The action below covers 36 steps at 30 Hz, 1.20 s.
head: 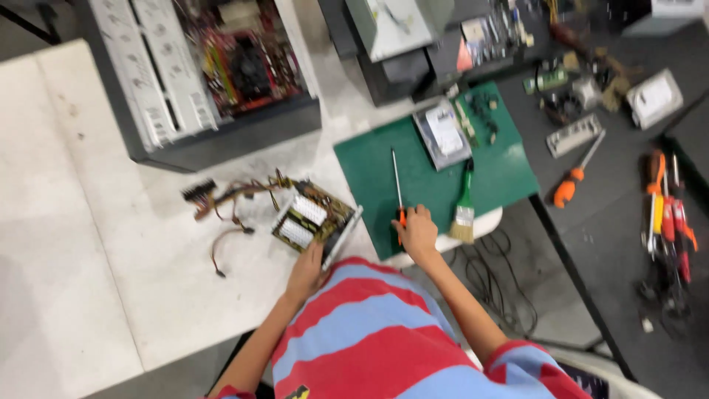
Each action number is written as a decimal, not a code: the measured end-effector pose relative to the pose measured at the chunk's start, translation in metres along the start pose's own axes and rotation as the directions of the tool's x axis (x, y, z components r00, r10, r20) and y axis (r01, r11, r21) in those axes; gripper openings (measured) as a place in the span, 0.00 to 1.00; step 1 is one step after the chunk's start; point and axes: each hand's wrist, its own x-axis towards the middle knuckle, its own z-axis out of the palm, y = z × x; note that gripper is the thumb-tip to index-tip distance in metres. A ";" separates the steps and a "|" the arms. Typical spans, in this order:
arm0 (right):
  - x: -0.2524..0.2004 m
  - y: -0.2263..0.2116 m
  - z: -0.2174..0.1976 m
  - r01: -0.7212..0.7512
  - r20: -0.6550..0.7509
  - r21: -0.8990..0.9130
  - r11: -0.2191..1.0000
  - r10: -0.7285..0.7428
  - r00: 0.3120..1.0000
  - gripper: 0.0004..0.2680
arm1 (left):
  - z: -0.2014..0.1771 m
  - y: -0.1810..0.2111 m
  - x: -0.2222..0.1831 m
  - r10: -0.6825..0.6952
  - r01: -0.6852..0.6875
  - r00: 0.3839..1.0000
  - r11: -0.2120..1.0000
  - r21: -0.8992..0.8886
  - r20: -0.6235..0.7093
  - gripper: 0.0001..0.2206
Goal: Performing a final internal inspection of a computer power supply unit by unscrewing and removing the casing.
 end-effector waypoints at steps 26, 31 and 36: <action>0.326 -0.073 -0.214 0.173 -0.471 0.410 0.896 0.046 0.881 0.22 | -0.123 -0.002 -0.056 -0.912 0.519 0.409 0.253 -0.817 -0.023 0.16; 0.164 -0.037 -0.306 0.281 -0.267 0.924 0.261 -0.091 0.960 0.08 | -0.204 0.010 0.031 -0.758 0.353 0.650 0.354 -0.866 -0.045 0.17; 0.068 -0.013 -0.277 0.221 -0.332 0.918 -0.328 -0.338 0.881 0.06 | -0.228 0.050 0.117 -0.370 0.026 0.916 0.439 -0.898 -0.155 0.39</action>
